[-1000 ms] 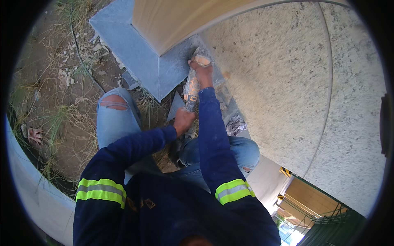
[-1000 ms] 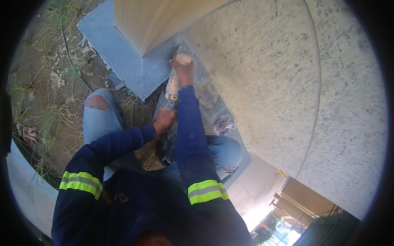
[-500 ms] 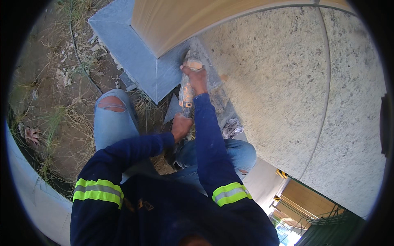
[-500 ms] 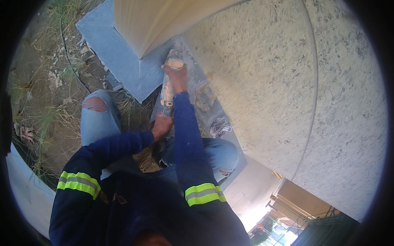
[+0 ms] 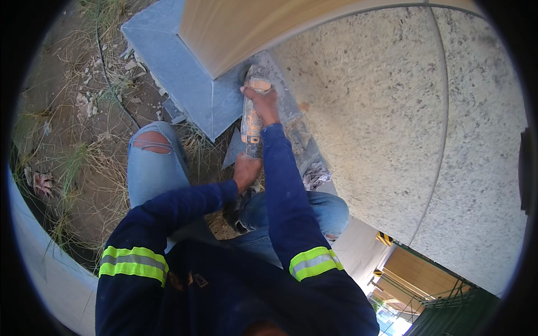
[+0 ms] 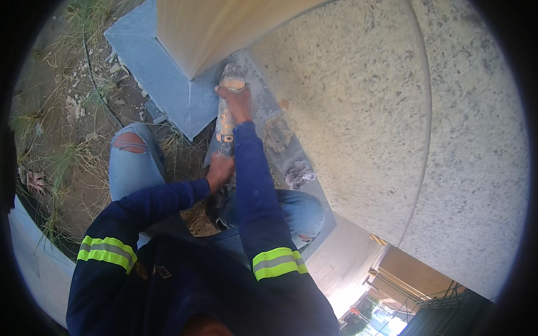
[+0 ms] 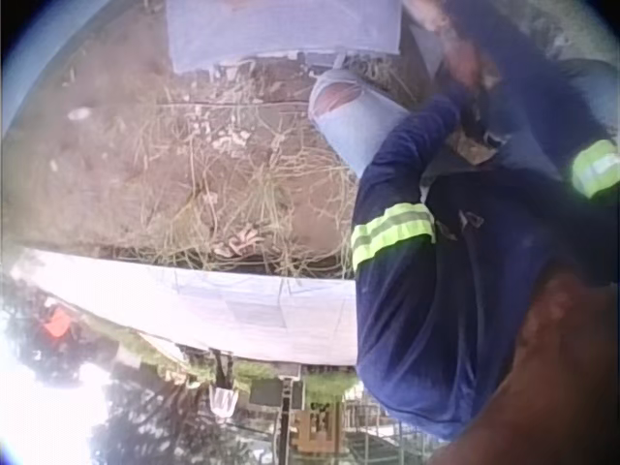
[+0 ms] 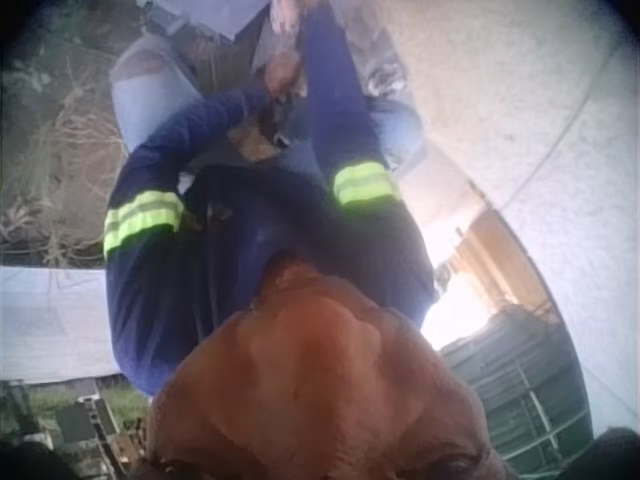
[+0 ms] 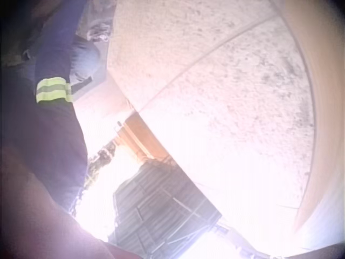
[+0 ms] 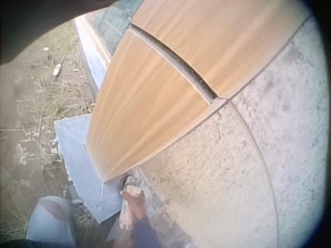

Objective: The person kneels on the ground and uses a handheld power grinder to abrade the surface of a concrete base at the corner of a structure. The person holds the tool with both hands and moves it along the edge where the concrete meets a vertical wall.

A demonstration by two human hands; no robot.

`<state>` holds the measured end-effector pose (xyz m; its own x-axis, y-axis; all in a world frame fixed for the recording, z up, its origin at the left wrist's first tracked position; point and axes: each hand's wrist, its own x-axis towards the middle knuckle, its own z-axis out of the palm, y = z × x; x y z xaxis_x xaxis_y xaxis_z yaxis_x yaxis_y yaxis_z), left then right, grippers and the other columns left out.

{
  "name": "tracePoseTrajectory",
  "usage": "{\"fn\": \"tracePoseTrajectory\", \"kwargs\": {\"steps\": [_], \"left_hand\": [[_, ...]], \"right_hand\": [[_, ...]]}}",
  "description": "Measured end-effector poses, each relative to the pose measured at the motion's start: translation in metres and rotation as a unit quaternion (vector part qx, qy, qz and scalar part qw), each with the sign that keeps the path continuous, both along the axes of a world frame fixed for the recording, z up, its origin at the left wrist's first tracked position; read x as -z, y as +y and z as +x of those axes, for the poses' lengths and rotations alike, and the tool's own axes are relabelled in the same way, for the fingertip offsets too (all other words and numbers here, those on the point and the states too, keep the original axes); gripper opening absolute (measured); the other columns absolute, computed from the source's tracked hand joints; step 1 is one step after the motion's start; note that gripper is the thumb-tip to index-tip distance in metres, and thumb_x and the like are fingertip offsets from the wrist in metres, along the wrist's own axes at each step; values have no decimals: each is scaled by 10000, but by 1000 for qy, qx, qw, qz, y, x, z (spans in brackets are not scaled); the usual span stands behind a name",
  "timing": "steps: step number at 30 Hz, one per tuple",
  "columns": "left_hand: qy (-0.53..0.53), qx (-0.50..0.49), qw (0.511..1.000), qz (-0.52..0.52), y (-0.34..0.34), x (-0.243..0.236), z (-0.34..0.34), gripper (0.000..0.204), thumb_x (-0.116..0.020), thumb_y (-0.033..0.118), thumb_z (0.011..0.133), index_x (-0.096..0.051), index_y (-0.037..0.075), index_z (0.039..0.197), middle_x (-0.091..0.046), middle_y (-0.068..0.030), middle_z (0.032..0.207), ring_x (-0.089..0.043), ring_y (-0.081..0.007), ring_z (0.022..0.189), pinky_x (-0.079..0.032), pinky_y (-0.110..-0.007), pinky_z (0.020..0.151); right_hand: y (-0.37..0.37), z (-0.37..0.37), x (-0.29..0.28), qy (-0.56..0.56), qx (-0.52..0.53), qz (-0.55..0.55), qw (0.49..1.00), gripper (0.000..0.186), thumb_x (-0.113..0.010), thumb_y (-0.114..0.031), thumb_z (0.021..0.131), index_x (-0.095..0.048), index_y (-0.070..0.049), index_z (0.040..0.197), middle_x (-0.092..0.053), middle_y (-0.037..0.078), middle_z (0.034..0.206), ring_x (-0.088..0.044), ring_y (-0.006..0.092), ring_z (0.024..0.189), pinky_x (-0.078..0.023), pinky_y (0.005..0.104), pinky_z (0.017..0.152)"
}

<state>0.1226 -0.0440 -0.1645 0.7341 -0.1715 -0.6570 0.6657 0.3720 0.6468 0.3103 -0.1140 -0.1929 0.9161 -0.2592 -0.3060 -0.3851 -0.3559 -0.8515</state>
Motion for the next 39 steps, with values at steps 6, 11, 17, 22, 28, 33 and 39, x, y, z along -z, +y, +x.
{"fn": "tracePoseTrajectory", "kwargs": {"steps": [6, 11, 17, 22, 28, 33, 39], "left_hand": [[-5, 59, 998, 28, -9, 23, 19, 138, -661, 87, 819, -628, -23, 744, -571, -48, 599, -540, -167, 497, -427, -414, 482], [-45, -45, 998, 15, -12, 28, -5, 137, -656, 101, 815, -627, -15, 748, -554, -33, 593, -500, -168, 456, -406, -422, 457], [15, 87, 996, -1, 0, 0, 28, 86, -661, 71, 804, -631, -5, 776, -573, -29, 623, -537, -153, 507, -421, -394, 486], [-13, -3, 1000, 17, -8, 18, 8, 97, -655, 78, 803, -629, -8, 767, -581, -34, 619, -536, -147, 497, -406, -383, 471], [1, 42, 999, 20, 0, 19, 21, 120, -655, 63, 801, -609, -11, 719, -581, -46, 608, -533, -148, 494, -414, -391, 473], [4, 25, 1000, 11, -1, 6, 16, 164, -644, 71, 806, -588, -17, 680, -571, -48, 595, -529, -153, 482, -404, -399, 459], [-4, 37, 999, 7, -5, 21, 20, 139, -652, 64, 809, -604, -28, 715, -580, -56, 606, -534, -164, 482, -407, -396, 460]], "right_hand": [[-29, 20, 4, 4, 39, -3, 999, 409, -921, -178, 746, -752, 20, 1061, -762, 122, 1025, -716, 222, 889, -566, 376, 830], [1, 2, 7, -19, 4, -48, 999, 394, -924, -187, 743, -759, 6, 1045, -769, 102, 1006, -712, 206, 905, -555, 363, 867], [-38, 25, 16, -28, 50, 4, 998, 338, -906, -145, 749, -760, -13, 1024, -769, 95, 1001, -712, 204, 905, -549, 354, 889], [0, 9, -1, -25, -8, 1, 1000, 352, -903, -144, 754, -745, 3, 1032, -769, 104, 1008, -720, 214, 910, -561, 355, 864], [-5, 19, -12, 9, 10, 2, 1000, 469, -907, -168, 748, -709, 48, 1114, -761, 145, 1065, -724, 236, 920, -564, 365, 867], [-9, 14, 7, -32, -6, -53, 998, 392, -906, -157, 749, -743, 33, 1050, -767, 133, 1005, -724, 225, 886, -569, 360, 827], [-22, 24, 10, -18, 21, -5, 1000, 399, -918, -172, 745, -742, 58, 1019, -765, 148, 984, -719, 232, 887, -563, 357, 853]]}}
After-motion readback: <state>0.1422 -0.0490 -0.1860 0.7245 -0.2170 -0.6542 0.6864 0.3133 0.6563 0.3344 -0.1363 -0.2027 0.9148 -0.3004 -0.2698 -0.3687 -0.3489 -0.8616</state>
